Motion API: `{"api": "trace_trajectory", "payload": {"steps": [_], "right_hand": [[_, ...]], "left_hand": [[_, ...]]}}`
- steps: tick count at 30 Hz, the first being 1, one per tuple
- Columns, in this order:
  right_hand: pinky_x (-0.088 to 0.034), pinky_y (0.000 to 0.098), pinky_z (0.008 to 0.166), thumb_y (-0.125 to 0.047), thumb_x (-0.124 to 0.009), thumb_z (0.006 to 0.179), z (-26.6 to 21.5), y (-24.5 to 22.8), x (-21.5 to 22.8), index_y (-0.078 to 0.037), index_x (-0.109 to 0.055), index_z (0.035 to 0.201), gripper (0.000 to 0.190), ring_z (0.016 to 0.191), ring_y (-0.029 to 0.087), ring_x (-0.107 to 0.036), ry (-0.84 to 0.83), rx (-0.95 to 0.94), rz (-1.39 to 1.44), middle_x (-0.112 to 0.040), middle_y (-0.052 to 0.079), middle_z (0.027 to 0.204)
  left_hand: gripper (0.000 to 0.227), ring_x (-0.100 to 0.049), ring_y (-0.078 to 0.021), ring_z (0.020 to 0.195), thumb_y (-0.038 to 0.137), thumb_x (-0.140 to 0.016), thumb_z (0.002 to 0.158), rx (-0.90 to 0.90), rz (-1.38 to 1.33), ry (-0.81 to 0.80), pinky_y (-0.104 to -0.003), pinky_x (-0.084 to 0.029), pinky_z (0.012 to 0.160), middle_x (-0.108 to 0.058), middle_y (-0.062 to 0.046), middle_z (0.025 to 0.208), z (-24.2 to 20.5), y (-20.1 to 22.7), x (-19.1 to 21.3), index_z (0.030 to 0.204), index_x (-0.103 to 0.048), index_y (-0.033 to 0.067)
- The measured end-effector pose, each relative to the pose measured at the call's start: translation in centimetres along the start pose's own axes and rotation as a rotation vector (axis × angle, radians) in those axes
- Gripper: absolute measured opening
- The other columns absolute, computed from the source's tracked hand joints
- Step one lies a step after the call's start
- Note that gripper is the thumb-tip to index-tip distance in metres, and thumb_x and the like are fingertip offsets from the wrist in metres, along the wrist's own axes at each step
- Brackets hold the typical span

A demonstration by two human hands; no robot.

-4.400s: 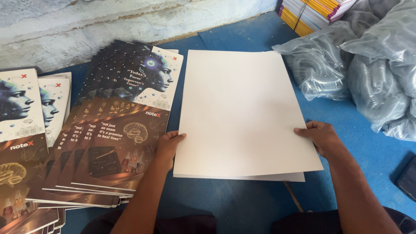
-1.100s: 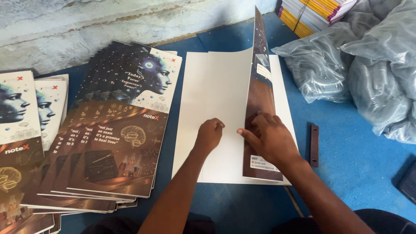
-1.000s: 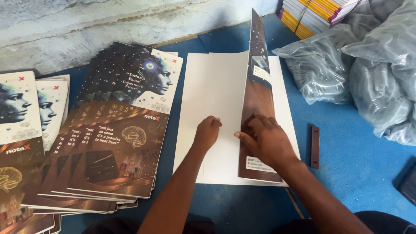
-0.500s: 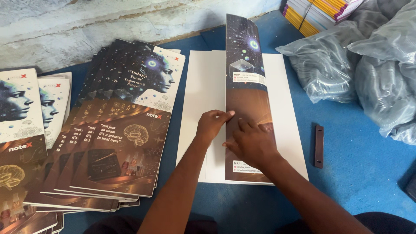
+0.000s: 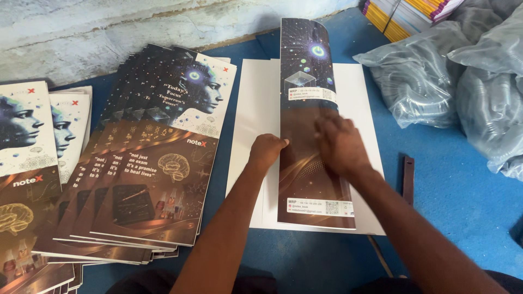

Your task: The person assembles notebooks by placing a cover sheet onto a blank sheet, folding it, and smoothing the edges with a tool. They repeat this process for multiple notebooks, stacking the finished ones.

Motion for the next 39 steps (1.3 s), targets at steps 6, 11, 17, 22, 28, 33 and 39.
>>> {"api": "trace_trajectory", "payload": {"steps": [6,11,17,22,28,33,39], "right_hand": [[-0.035,0.0486,0.119,-0.053,-0.061,0.094,2.6,5.0,-1.2,-0.016,-0.041,0.156,0.074,0.149,0.043,-0.032,-0.034,-0.168,0.291,-0.029,0.028,0.162],[-0.023,0.0462,0.121,-0.055,-0.061,0.093,2.6,5.9,-3.4,-0.005,-0.028,0.16,0.089,0.155,0.043,-0.016,-0.056,-0.139,0.51,-0.014,0.032,0.166],[-0.027,0.0439,0.122,-0.052,-0.064,0.093,1.4,5.0,-5.6,-0.002,-0.028,0.161,0.092,0.157,0.043,-0.019,0.009,-0.141,0.542,-0.012,0.033,0.167],[-0.032,0.0442,0.119,-0.054,-0.064,0.09,1.7,4.8,-6.0,-0.008,-0.027,0.162,0.093,0.153,0.044,-0.023,-0.017,-0.224,0.47,-0.01,0.031,0.168],[-0.038,0.0474,0.116,-0.059,-0.065,0.088,2.2,4.6,-6.6,-0.011,-0.026,0.162,0.097,0.15,0.049,-0.028,-0.055,-0.257,0.328,-0.009,0.03,0.168],[-0.041,0.0492,0.114,-0.059,-0.065,0.086,2.5,4.1,-6.6,-0.014,-0.024,0.163,0.097,0.148,0.049,-0.03,-0.109,-0.285,0.274,-0.007,0.028,0.168],[-0.041,0.0501,0.114,-0.059,-0.066,0.086,2.0,3.4,-6.7,-0.014,-0.026,0.162,0.097,0.148,0.05,-0.03,-0.094,-0.287,0.231,-0.008,0.028,0.169]], "left_hand": [[0.032,-0.067,-0.0274,0.079,0.029,-0.074,0.085,0.013,0.02,-0.004,-0.04,-0.052,0.074,-0.071,-0.016,0.083,1.1,-0.9,0.4,0.085,-0.071,-0.0023],[0.035,-0.068,-0.0299,0.081,0.03,-0.073,0.085,0.003,0.07,-0.002,-0.041,-0.052,0.076,-0.072,-0.018,0.083,1.9,-2.1,0.3,0.084,-0.071,-0.0048],[0.047,-0.07,-0.0327,0.104,0.027,-0.082,0.077,-0.091,0.21,0.169,-0.04,-0.055,0.09,-0.072,-0.02,0.109,2.5,-4.3,0.0,0.111,-0.069,-0.002],[0.062,-0.07,-0.0333,0.108,0.034,-0.086,0.075,-0.03,0.301,0.255,-0.041,-0.055,0.095,-0.073,-0.02,0.113,2.3,-4.3,0.0,0.122,-0.065,-0.0009],[0.069,-0.068,-0.035,0.112,0.031,-0.091,0.069,0.034,0.301,0.337,-0.042,-0.054,0.095,-0.071,-0.02,0.118,1.3,-3.1,0.4,0.123,-0.064,-0.0012],[0.068,-0.07,-0.0336,0.111,0.023,-0.093,0.068,0.074,0.231,0.336,-0.04,-0.056,0.095,-0.071,-0.021,0.119,0.6,-2.6,0.9,0.125,-0.065,-0.0015],[0.067,-0.07,-0.034,0.111,0.02,-0.094,0.066,0.1,0.236,0.329,-0.04,-0.056,0.095,-0.072,-0.02,0.118,0.1,-2.1,1.4,0.124,-0.066,0.0]]}}
Point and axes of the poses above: each hand's wrist, its own z-axis towards the middle knuckle, its own x-axis out of the back of the hand, y = z × x, the point moved 1 cm from there along z, towards the middle knuckle
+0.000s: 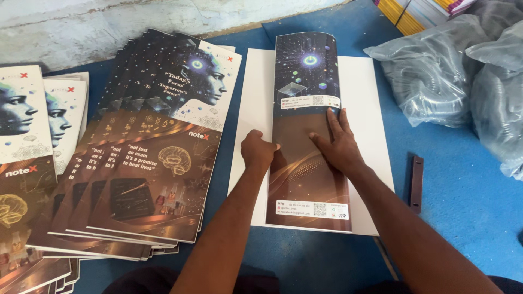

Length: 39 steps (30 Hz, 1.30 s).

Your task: The person assembles notebooks by placing a cover sheet onto a blank sheet, folding it, and smoothing the edges with a tool. They repeat this process for multiple notebooks, stacking the finished ones.

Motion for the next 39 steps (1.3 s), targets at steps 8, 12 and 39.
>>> {"api": "trace_trajectory", "payload": {"steps": [8,12,39], "right_hand": [[-0.039,0.0521,0.115,-0.06,-0.065,0.087,0.2,0.4,-0.5,-0.016,-0.027,0.163,0.096,0.148,0.05,-0.03,0.013,0.004,-0.042,-0.008,0.027,0.169],[-0.04,0.053,0.113,-0.061,-0.065,0.086,0.2,0.4,-0.7,-0.019,-0.027,0.162,0.096,0.148,0.05,-0.03,0.001,-0.019,-0.057,-0.008,0.025,0.169],[-0.036,0.0554,0.115,-0.064,-0.054,0.092,-0.4,-0.3,-0.8,-0.02,-0.017,0.164,0.092,0.152,0.051,-0.017,-0.084,-0.029,-0.254,0.0,0.027,0.169]], "left_hand": [[0.067,-0.07,-0.0348,0.11,0.019,-0.094,0.065,-0.034,0.009,0.047,-0.041,-0.055,0.096,-0.073,-0.021,0.116,-0.1,-0.4,-0.4,0.122,-0.067,0.0003],[0.066,-0.07,-0.0356,0.111,0.018,-0.094,0.065,-0.063,0.018,0.065,-0.041,-0.054,0.097,-0.072,-0.021,0.117,0.0,-0.6,-0.5,0.122,-0.067,-0.0004],[0.05,-0.07,-0.0385,0.109,0.009,-0.086,0.075,-0.044,0.046,0.028,-0.043,-0.057,0.094,-0.072,-0.023,0.112,-2.1,1.7,0.9,0.121,-0.067,0.0013]]}}
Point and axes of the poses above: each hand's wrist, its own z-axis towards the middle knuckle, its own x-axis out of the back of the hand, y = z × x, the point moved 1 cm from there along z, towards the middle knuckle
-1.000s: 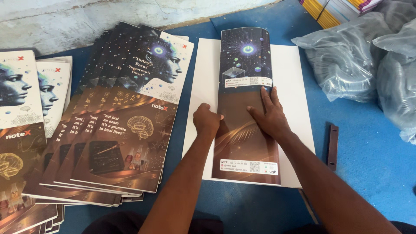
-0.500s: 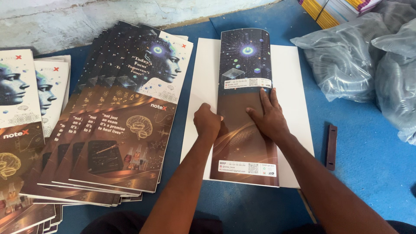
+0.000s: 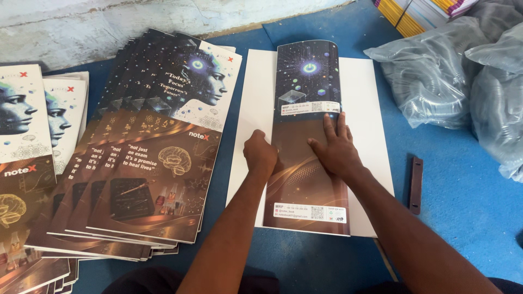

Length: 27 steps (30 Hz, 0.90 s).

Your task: The person assembles notebooks by placing a cover sheet onto a blank sheet, folding it, and smoothing the edges with a tool. They repeat this process for multiple notebooks, stacking the finished ones.

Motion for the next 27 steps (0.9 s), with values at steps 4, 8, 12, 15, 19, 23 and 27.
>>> {"api": "trace_trajectory", "payload": {"steps": [4,8,12,15,19,23,27], "right_hand": [[-0.035,0.0549,0.116,-0.066,-0.048,0.095,0.2,-0.1,-0.1,-0.017,-0.015,0.164,0.091,0.151,0.052,-0.017,-0.005,0.022,-0.093,-0.001,0.028,0.167],[-0.032,0.0533,0.118,-0.069,-0.041,0.095,0.2,-0.1,-0.6,-0.019,-0.016,0.164,0.089,0.151,0.049,-0.017,-0.003,0.01,-0.18,-0.003,0.025,0.169],[-0.018,0.0583,0.12,-0.07,-0.038,0.094,0.1,0.1,-1.0,-0.021,-0.019,0.163,0.086,0.155,0.042,-0.008,0.004,-0.006,-0.283,-0.005,0.02,0.169],[-0.005,0.059,0.122,-0.071,-0.037,0.094,0.1,0.2,-1.4,-0.021,-0.022,0.162,0.085,0.156,0.039,-0.003,0.03,0.006,-0.285,-0.006,0.02,0.169],[0.001,0.0597,0.122,-0.072,-0.034,0.093,0.4,0.6,-1.8,-0.022,-0.023,0.162,0.086,0.157,0.037,-0.003,0.004,0.001,-0.281,-0.008,0.02,0.169],[0.002,0.0611,0.123,-0.074,-0.031,0.093,1.0,1.2,-2.2,-0.023,-0.021,0.163,0.087,0.157,0.035,-0.003,-0.075,-0.015,-0.28,-0.009,0.019,0.169],[-0.004,0.0608,0.121,-0.074,-0.031,0.092,1.3,2.0,-3.0,-0.022,-0.019,0.162,0.088,0.156,0.037,-0.002,-0.085,0.004,-0.225,-0.007,0.02,0.169]], "left_hand": [[0.047,-0.072,-0.0379,0.103,0.009,-0.08,0.079,-0.06,0.005,-0.008,-0.043,-0.056,0.094,-0.074,-0.022,0.104,-0.3,0.3,0.0,0.123,-0.066,0.0051],[0.045,-0.071,-0.0395,0.101,0.005,-0.071,0.084,-0.185,0.123,-0.019,-0.045,-0.057,0.092,-0.072,-0.023,0.105,-0.3,0.4,-0.6,0.128,-0.068,0.0109],[0.043,-0.063,-0.0403,0.111,0.005,-0.065,0.089,-0.155,0.239,-0.092,-0.045,-0.055,0.094,-0.062,-0.023,0.121,-0.1,0.7,-1.3,0.131,-0.07,0.0165],[0.039,-0.055,-0.0386,0.121,0.011,-0.063,0.093,-0.158,0.348,-0.171,-0.047,-0.052,0.097,-0.055,-0.02,0.13,0.4,1.1,-1.8,0.131,-0.069,0.0181],[0.035,-0.044,-0.0331,0.138,0.019,-0.066,0.093,-0.325,0.722,-0.283,-0.052,-0.046,0.106,-0.047,-0.013,0.145,1.1,1.1,-3.3,0.125,-0.069,0.0045],[0.049,-0.033,-0.0294,0.143,0.019,-0.069,0.086,-0.512,0.751,-0.219,-0.066,-0.039,0.099,-0.037,-0.013,0.151,1.9,1.1,-4.9,0.13,-0.059,0.0028],[0.051,-0.04,-0.025,0.14,0.022,-0.069,0.087,-0.451,0.803,-0.347,-0.063,-0.04,0.104,-0.043,-0.008,0.148,2.4,2.0,-4.4,0.135,-0.059,0.0083]]}}
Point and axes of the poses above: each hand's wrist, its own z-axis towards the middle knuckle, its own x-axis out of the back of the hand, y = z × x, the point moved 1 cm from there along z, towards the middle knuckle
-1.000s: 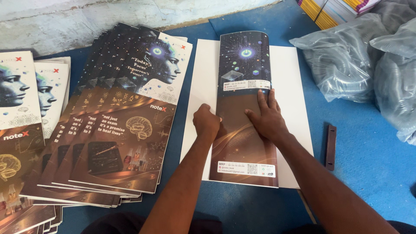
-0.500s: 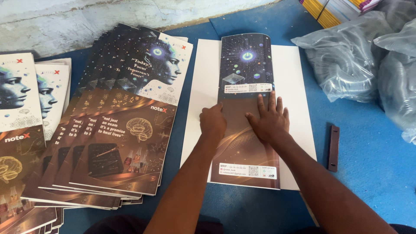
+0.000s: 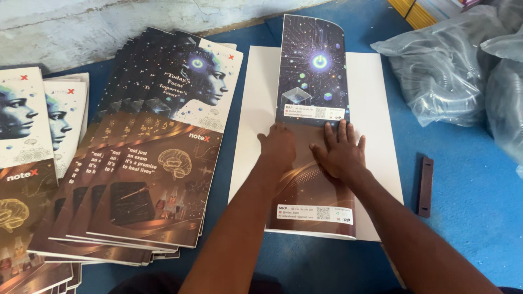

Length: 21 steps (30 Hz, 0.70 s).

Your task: The person assembles notebooks by placing a cover sheet onto a blank sheet, folding it, and smoothing the edges with a tool. They repeat this process for multiple notebooks, stacking the finished ones.

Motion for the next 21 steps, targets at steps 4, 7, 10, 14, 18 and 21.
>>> {"api": "trace_trajectory", "payload": {"steps": [4,7,10,14,18,21], "right_hand": [[-0.009,0.061,0.12,-0.074,-0.029,0.094,0.3,0.2,-0.8,-0.019,-0.018,0.163,0.089,0.155,0.042,-0.004,0.056,0.043,-0.003,-0.008,0.023,0.168],[-0.009,0.0623,0.12,-0.072,-0.029,0.096,0.2,0.5,-1.3,-0.018,-0.019,0.163,0.087,0.155,0.043,-0.004,0.085,0.052,0.0,-0.009,0.024,0.168],[-0.008,0.0643,0.12,-0.07,-0.029,0.097,-0.2,0.7,-1.7,-0.016,-0.02,0.163,0.086,0.156,0.043,-0.005,0.129,0.064,0.019,-0.01,0.025,0.168],[-0.007,0.0652,0.119,-0.069,-0.03,0.098,-0.6,0.6,-2.1,-0.015,-0.022,0.163,0.085,0.155,0.043,-0.007,0.188,0.079,0.036,-0.012,0.026,0.167],[-0.009,0.0639,0.119,-0.07,-0.033,0.097,-0.6,0.2,-1.1,-0.015,-0.026,0.161,0.085,0.154,0.043,-0.009,0.171,0.072,0.018,-0.014,0.026,0.166],[-0.018,0.0605,0.119,-0.071,-0.042,0.092,-0.7,-0.1,0.5,-0.019,-0.031,0.159,0.086,0.153,0.04,-0.019,0.115,0.04,-0.022,-0.02,0.022,0.166]], "left_hand": [[0.065,-0.043,-0.0257,0.136,0.029,-0.075,0.078,-0.014,0.012,-0.104,-0.058,-0.042,0.104,-0.047,-0.009,0.141,-1.2,0.6,2.8,0.137,-0.057,0.0086],[0.079,-0.044,-0.0298,0.132,0.04,-0.081,0.071,0.0,-0.023,-0.101,-0.051,-0.045,0.101,-0.046,-0.014,0.138,-2.1,1.7,4.5,0.135,-0.056,0.0017],[0.081,-0.045,-0.0358,0.129,0.045,-0.079,0.075,0.0,-0.012,-0.067,-0.053,-0.043,0.102,-0.047,-0.019,0.136,-2.6,2.7,5.4,0.141,-0.053,0.0059],[0.098,-0.042,-0.0392,0.13,0.045,-0.085,0.067,-0.011,0.037,-0.107,-0.056,-0.042,0.102,-0.044,-0.018,0.14,-2.1,3.0,5.6,0.153,-0.042,0.0264],[0.093,-0.042,-0.0395,0.133,0.048,-0.086,0.069,-0.005,0.109,-0.149,-0.057,-0.041,0.104,-0.043,-0.016,0.143,-1.5,3.0,5.1,0.152,-0.047,0.0306],[0.096,-0.041,-0.0402,0.135,0.052,-0.086,0.07,-0.004,0.127,-0.164,-0.061,-0.038,0.107,-0.041,-0.015,0.146,-1.2,3.0,4.6,0.154,-0.044,0.0311]]}}
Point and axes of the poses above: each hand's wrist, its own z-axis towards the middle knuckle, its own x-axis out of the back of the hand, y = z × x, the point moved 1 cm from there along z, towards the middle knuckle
